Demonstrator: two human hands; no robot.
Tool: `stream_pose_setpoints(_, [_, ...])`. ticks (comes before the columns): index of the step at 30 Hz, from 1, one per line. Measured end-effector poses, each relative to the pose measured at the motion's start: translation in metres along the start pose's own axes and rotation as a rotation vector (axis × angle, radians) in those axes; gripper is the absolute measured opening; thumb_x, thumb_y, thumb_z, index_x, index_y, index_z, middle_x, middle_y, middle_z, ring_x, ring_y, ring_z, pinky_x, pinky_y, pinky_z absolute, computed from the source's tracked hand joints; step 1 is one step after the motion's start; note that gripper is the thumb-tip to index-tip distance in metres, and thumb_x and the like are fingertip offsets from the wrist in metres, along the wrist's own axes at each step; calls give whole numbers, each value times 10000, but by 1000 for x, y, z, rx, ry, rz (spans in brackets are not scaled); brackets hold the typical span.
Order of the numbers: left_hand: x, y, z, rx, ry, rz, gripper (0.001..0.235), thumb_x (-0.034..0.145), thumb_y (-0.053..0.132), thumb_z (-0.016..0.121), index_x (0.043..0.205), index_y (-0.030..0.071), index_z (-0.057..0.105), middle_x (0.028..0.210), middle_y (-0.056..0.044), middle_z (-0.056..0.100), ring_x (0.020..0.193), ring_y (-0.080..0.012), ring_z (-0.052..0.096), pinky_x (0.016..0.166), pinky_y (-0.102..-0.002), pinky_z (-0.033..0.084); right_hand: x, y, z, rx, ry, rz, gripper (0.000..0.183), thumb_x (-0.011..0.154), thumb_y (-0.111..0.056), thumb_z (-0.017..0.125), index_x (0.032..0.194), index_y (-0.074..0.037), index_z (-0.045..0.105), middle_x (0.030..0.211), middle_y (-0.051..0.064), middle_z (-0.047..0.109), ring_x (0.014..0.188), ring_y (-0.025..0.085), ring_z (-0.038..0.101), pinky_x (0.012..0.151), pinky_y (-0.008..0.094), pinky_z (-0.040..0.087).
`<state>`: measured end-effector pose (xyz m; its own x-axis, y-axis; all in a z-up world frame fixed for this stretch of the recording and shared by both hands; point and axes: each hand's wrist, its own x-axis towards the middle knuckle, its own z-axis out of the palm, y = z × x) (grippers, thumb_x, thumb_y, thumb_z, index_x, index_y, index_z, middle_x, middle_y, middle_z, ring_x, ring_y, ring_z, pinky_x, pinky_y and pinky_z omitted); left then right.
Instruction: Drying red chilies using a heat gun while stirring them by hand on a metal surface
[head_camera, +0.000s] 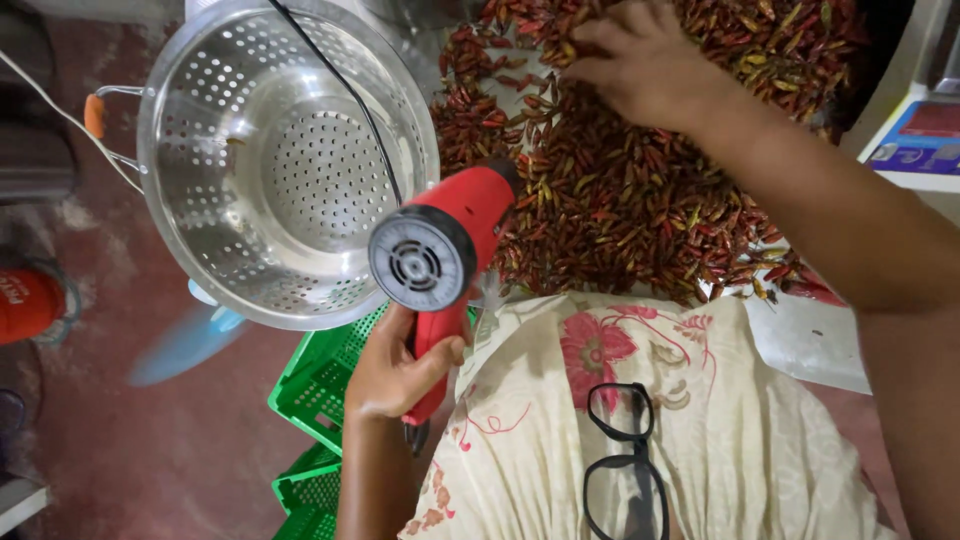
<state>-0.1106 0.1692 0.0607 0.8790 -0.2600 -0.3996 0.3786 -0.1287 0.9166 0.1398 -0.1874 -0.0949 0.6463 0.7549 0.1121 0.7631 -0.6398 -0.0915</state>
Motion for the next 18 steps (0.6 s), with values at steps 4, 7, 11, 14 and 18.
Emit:
stream_pose_setpoints(4, [-11,-2,7,301,57,-53,482,784,286,690,1210,63,659,1105,-62,693,992,-185,617,853,-344,520,44,-47,-22,181,-166,-69,746,928,-168,658,1603,-338,391,1668,103,353,1412,504,369,1082,745,293])
stream_pose_setpoints(7, [-13,3,16,468,4,9,504,758,310,672,1218,106,656,1114,-44,709,936,-203,638,833,-369,517,71,-67,6,304,-25,-332,613,826,-120,759,1414,-160,594,1628,233,390,1400,552,390,1076,768,322])
stream_pose_setpoints(11, [-12,24,26,423,-58,14,558,764,254,641,1304,115,613,1200,-35,701,1034,-185,637,906,-357,495,93,-70,46,256,-574,-315,599,991,-543,403,1571,-405,340,1733,26,104,1568,393,56,1225,620,15])
stream_pose_setpoints(14, [-15,27,28,391,-98,40,548,781,272,612,1304,109,603,1161,-49,705,980,-204,643,866,-359,505,74,-30,66,-74,112,-586,398,837,-536,634,1150,-293,678,1254,60,626,1002,275,621,782,461,521])
stream_pose_setpoints(18, [-12,27,28,398,-119,70,558,780,280,583,1304,89,602,1133,-50,700,923,-212,638,837,-362,506,20,6,2,-49,148,-274,429,897,-202,678,1321,-250,716,1351,60,616,1173,275,544,861,434,454])
